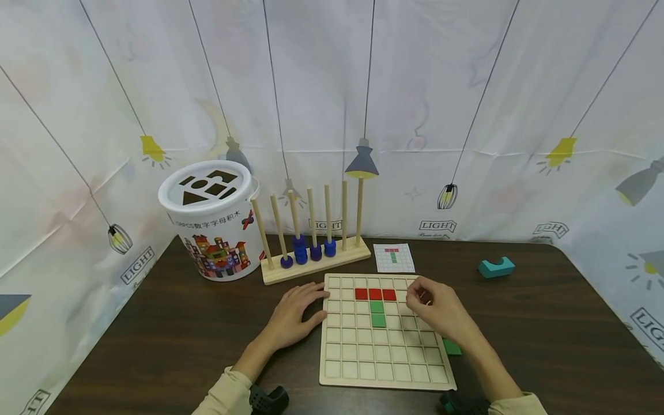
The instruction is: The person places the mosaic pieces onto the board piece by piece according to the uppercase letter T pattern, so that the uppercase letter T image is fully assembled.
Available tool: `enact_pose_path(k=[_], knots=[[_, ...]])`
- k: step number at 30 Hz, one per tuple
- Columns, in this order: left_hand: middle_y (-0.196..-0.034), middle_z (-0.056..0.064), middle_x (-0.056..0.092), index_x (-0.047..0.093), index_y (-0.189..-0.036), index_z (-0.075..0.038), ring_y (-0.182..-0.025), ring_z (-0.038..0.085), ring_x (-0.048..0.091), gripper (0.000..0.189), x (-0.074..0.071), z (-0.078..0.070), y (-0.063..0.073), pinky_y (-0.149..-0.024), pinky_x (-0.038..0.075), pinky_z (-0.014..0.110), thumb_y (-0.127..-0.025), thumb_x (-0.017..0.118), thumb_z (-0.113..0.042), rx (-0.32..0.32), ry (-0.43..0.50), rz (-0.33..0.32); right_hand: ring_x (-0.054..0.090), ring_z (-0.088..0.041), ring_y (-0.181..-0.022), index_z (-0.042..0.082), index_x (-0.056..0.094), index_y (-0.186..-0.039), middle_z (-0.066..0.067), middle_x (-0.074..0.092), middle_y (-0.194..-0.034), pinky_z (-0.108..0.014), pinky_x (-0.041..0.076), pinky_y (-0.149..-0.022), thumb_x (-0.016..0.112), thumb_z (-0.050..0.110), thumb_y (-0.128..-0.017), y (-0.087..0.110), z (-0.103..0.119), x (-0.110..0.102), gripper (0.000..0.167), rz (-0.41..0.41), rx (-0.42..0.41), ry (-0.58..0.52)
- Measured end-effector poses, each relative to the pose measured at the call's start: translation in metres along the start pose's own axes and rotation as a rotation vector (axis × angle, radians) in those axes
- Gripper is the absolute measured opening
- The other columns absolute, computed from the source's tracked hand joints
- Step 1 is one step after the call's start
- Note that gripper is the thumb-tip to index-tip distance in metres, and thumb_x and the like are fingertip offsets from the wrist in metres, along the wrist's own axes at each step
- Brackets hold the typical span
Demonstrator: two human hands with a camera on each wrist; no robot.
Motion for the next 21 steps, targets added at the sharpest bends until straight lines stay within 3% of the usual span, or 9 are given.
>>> enact_pose_path(k=[8,21], knots=[[-0.146,0.002,0.045,0.054,-0.133,-0.021,-0.138,0.028,0.037,0.042,0.001,0.001,0.000,-0.113,0.024,0.056,-0.095,0.054,-0.039,-0.003,0.006,0.001,0.052,-0.007,-0.068,0.010,0.063,-0.097,0.001,0.060,-0.081,-0.021,0.044,-0.057,0.059,0.026,-0.094,0.014,-0.017,-0.006,0.016,0.126,-0.008,-0.006],[-0.146,0.003,0.045,0.054,-0.133,-0.020,-0.138,0.028,0.037,0.043,0.000,0.000,0.000,-0.113,0.024,0.056,-0.095,0.054,-0.038,-0.003,0.005,0.008,0.049,-0.003,-0.067,0.011,0.062,-0.101,0.003,0.057,-0.083,-0.020,0.041,-0.056,0.061,0.024,-0.093,0.036,-0.044,-0.022,0.015,0.127,0.015,0.050]])
Point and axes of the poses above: each hand's wrist, its own y-axis away from the middle knuckle, its own x-axis out of the palm, z = x × y, the point moved 5 cm from there along -y, towards the middle knuckle
